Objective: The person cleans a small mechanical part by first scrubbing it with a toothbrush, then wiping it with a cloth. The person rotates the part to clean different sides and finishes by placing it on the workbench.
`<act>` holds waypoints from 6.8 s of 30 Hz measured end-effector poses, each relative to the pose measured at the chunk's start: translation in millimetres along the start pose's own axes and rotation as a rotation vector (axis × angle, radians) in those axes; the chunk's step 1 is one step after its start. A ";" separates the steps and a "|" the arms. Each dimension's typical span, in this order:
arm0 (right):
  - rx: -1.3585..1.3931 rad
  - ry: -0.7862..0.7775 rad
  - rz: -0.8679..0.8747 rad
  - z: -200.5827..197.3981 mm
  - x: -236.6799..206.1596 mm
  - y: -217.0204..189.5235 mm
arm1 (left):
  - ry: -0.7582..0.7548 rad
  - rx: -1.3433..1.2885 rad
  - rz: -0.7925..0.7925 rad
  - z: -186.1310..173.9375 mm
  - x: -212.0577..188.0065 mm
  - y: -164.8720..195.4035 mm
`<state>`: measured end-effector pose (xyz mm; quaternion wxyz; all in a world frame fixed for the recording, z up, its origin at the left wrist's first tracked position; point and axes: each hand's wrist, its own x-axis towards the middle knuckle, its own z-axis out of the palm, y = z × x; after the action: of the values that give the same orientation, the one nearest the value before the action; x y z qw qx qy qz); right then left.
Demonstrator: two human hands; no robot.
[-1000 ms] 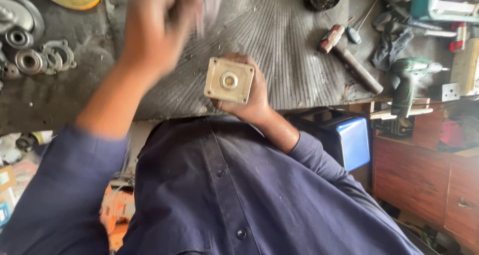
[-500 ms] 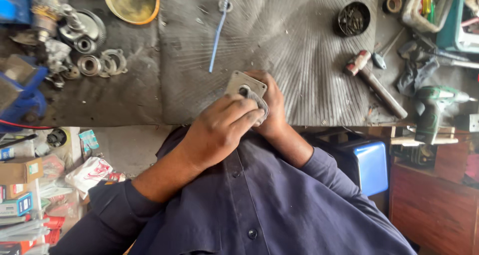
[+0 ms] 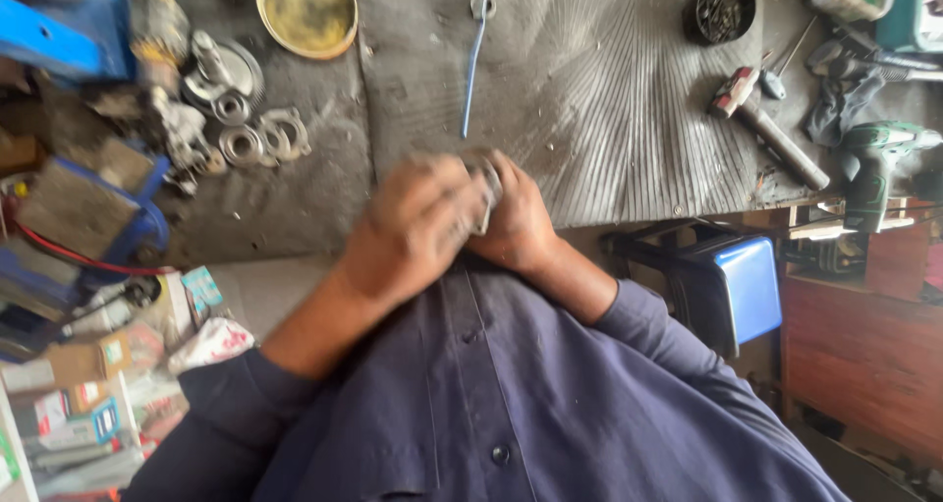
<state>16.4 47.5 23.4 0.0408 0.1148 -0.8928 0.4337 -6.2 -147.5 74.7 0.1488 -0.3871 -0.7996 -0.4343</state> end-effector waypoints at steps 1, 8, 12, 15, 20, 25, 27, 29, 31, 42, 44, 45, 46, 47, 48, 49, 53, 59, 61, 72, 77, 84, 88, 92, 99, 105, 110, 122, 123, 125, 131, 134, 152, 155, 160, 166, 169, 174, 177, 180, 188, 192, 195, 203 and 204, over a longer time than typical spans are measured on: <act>0.092 -0.004 -0.020 -0.1 0.4 -3.6 | -0.039 -0.051 0.057 -5.8 -4.6 3.0; 0.626 0.114 0.354 5.6 -2.4 -29.4 | 0.008 0.124 -0.156 -51.1 -23.9 -53.9; 1.566 -0.006 0.404 7.8 -10.5 -44.0 | 0.438 -0.595 -0.731 -42.3 -42.1 -57.2; 1.714 0.025 0.502 19.6 -10.7 -52.0 | 0.328 -0.322 -0.493 -31.3 -50.2 -30.0; 1.592 0.099 0.443 50.2 -17.8 -60.4 | 0.042 -0.019 0.024 -31.2 -47.2 -6.4; 1.339 0.204 0.560 61.2 -27.3 -52.9 | 0.023 -0.048 -0.125 -33.7 -43.8 -18.7; 1.356 0.225 0.605 62.6 -29.9 -50.0 | 0.008 -0.074 -0.142 -32.6 -46.2 -17.9; 1.410 0.237 0.655 62.9 -31.1 -47.3 | 0.003 -0.077 -0.079 -32.5 -50.9 -12.1; 1.451 0.265 0.668 62.3 -29.5 -43.4 | -0.131 -0.051 -0.041 -38.7 -56.6 -11.3; 0.908 0.353 0.595 45.1 -20.8 7.3 | -0.035 -0.236 -0.378 -8.3 -59.9 -41.9; 0.771 0.393 0.586 43.2 -24.6 15.4 | -0.078 -0.302 -0.444 6.6 -60.2 -41.3; 0.453 0.379 0.569 43.6 -25.5 19.3 | -0.100 -0.305 -0.455 11.5 -60.3 -43.6; 0.135 0.360 0.549 43.6 -26.7 22.6 | -0.125 -0.312 -0.466 16.6 -59.9 -45.7; -0.181 0.331 0.525 42.1 -27.7 24.5 | -0.151 -0.318 -0.480 20.5 -59.9 -47.7; -0.290 0.339 0.468 40.0 -29.9 26.5 | -0.168 -0.318 -0.480 24.1 -59.7 -49.7; -0.398 0.347 0.403 36.5 -32.5 30.1 | -0.179 -0.315 -0.476 27.3 -58.6 -52.3; -0.355 0.318 0.236 2.7 -40.5 48.2 | -0.151 -0.325 -0.510 35.7 -53.3 -59.5; -0.318 0.008 0.008 -46.2 -42.9 76.4 | -0.189 -0.306 -0.570 48.6 -42.4 -52.5; -0.294 -0.056 0.031 -52.0 -38.4 78.3 | -0.147 -0.280 -0.566 54.7 -36.6 -44.5; -0.390 -0.446 -0.332 -86.5 15.7 80.6 | 0.079 -0.028 -0.586 78.0 -26.5 -13.5; -0.484 -0.505 -0.595 -82.3 39.6 96.6 | 0.126 0.001 -0.613 81.6 -30.8 -7.3; -0.165 -0.292 -0.287 -79.3 20.4 103.3 | 0.265 0.026 -0.629 80.3 -37.6 2.3; -0.132 -0.151 -0.239 -61.8 1.1 104.5 | 0.234 0.045 -0.609 95.2 -37.6 4.2; -0.081 -0.120 -0.140 -53.9 -6.3 104.9 | 0.199 0.066 -0.528 112.1 -29.0 1.1; -0.167 -0.061 -0.209 -49.3 -7.0 105.3 | 0.160 -0.025 -0.547 128.0 -22.2 -1.2; -0.145 -0.063 -0.203 -47.3 -4.5 111.6 | 0.231 -0.127 -0.621 139.1 -17.1 -42.4; -0.114 -0.010 -0.199 -42.2 -9.7 108.8 | 0.217 -0.108 -0.605 138.2 -36.0 -30.5; 0.133 -0.096 -0.003 -42.9 -11.7 114.8 | -0.089 0.347 -0.320 134.1 0.5 -2.4; 0.147 -0.107 -0.017 -41.6 -12.2 115.8 | -0.076 0.356 -0.340 137.1 0.2 -4.5; 0.172 -0.124 -0.038 -39.0 -12.9 117.2 | -0.053 0.366 -0.376 142.1 0.5 -13.7; 0.123 -0.091 0.001 -38.9 -19.9 114.0 | 0.089 0.146 -0.451 124.2 8.1 -69.7; 0.021 -0.078 -0.153 -45.4 -30.2 111.0 | 0.213 -0.003 -0.575 108.8 -13.2 -62.0; -0.061 -0.382 -0.292 -72.3 -20.5 105.9 | 0.217 -0.242 -0.765 104.1 -59.0 3.8; -0.040 -0.323 -0.252 -65.2 -21.0 108.8 | 0.195 -0.113 -0.564 97.6 -46.0 19.2; -0.098 -0.178 -0.223 -53.8 -23.0 111.9 | -0.043 0.169 -0.326 104.5 -25.4 28.5; -0.143 -0.139 -0.238 -56.0 -22.2 115.1 | -0.068 0.283 -0.266 125.1 -25.3 8.9; -0.166 -0.149 -0.226 -56.6 -22.5 114.8 | -0.107 0.283 -0.118 122.6 -31.4 -8.5; -0.227 -0.150 -0.235 -56.0 -23.8 114.0 | -0.106 0.226 -0.146 116.3 -36.7 -40.6; -0.253 -0.137 -0.204 -58.1 -23.4 114.9 | -0.045 0.261 -0.417 118.4 -35.6 -44.3; -0.265 -0.111 -0.226 -59.6 -22.5 115.8 | 0.117 0.121 -0.505 118.2 -30.5 -33.1; -0.232 -0.122 -0.203 -58.3 -24.0 117.5 | -0.089 0.271 -0.305 122.5 -14.3 16.3; -0.256 -0.121 -0.220 -58.4 -25.5 116.2 | -0.135 0.321 -0.289 115.7 -20.1 17.4; -0.276 -0.130 -0.209 -57.0 -27.0 112.9 | -0.197 0.389 -0.252 110.9 -25.5 20.3; -0.254 -0.091 -0.129 -57.0 -27.4 116.4 | -0.343 0.531 -0.356 96.8 -15.5 39.7; -0.241 -0.087 -0.156 -57.5 -27.6 117.7 | -0.274 0.534 -0.383 88.9 -15.2 36.6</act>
<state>13.3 167.6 -35.8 0.0490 0.1968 -0.9277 0.3135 39.9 -71.2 35.8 0.0520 -0.2323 -0.9555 -0.1743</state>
